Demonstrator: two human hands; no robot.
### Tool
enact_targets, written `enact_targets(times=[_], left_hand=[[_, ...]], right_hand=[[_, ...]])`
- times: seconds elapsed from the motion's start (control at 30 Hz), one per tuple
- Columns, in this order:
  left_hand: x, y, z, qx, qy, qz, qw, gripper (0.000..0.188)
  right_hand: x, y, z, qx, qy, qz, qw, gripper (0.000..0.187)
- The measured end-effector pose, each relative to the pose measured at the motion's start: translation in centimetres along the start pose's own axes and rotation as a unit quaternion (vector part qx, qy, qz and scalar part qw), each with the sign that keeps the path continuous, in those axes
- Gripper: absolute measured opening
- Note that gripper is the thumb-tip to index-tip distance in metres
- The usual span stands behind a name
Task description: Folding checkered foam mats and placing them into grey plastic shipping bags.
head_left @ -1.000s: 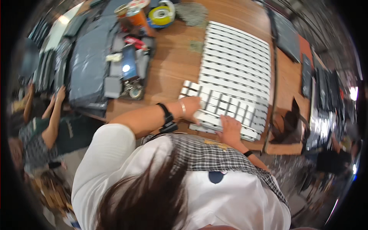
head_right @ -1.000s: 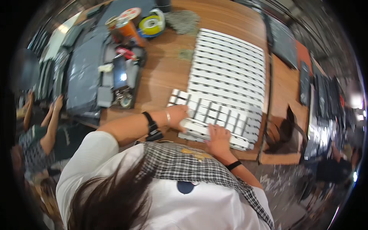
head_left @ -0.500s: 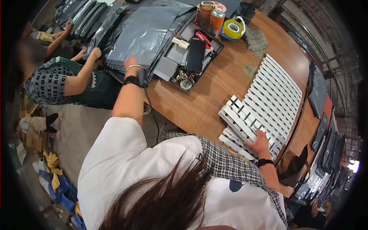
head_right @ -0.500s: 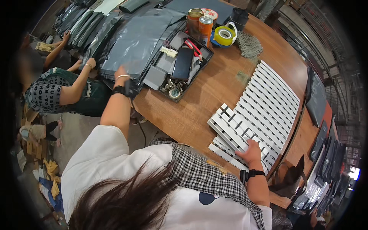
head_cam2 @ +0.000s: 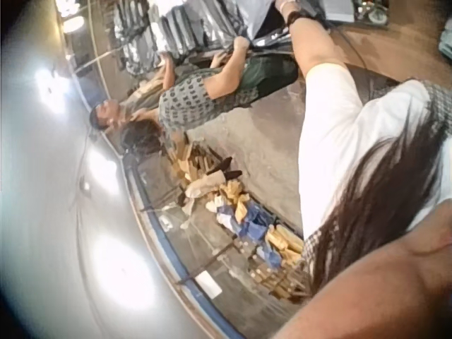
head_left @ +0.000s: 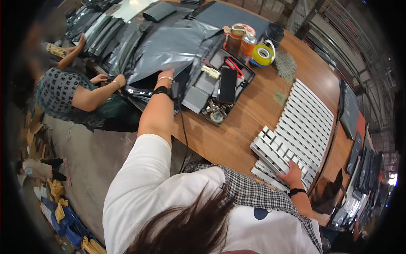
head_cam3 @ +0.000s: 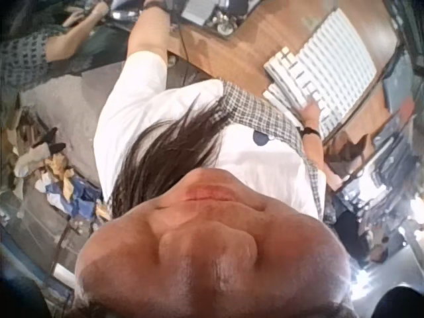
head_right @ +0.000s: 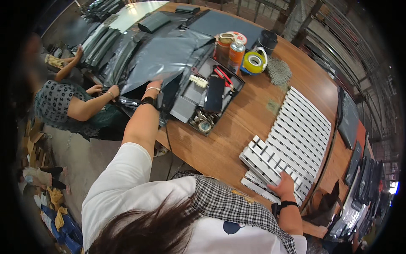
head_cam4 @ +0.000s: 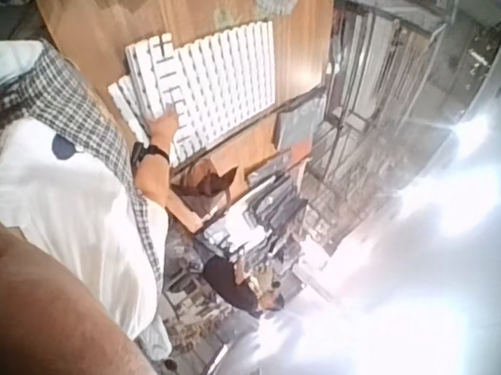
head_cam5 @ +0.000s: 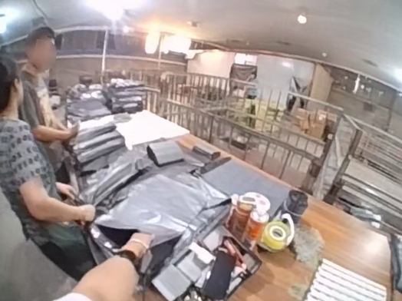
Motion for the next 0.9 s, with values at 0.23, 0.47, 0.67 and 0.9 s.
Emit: enact_targets(times=[0.23,0.47,0.67,0.9], left_hand=[[19.4,13.1,17.6,-0.165,0.628,0.083,0.756,0.038],[20.7,36.5,36.9,-0.421,0.642,-0.186,0.614,0.027],[10.2,42.7,46.2,-0.466,0.538,-0.379,0.591,0.024],[-7.0,37.8,51.8,-0.376,0.404,-0.449,0.703,0.028]], right_hand=[[-1.3,0.5,1.8,0.023,-0.024,0.062,0.997,0.084],[-1.0,0.2,2.3,-0.005,-0.032,0.020,0.999,0.088],[-0.1,1.3,0.8,-0.002,-0.041,0.012,0.999,0.080],[0.8,0.9,0.1,0.046,-0.026,0.046,0.998,0.072]])
Point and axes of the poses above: each hand's wrist, its own y-axis away from the middle knuckle, its own x-axis out of the back of the hand, z = x × y, the point moved 9 cm from there along -y, towards the middle knuckle, and after that the axes turned 2 degrees about -z, right-handed, at the moved point
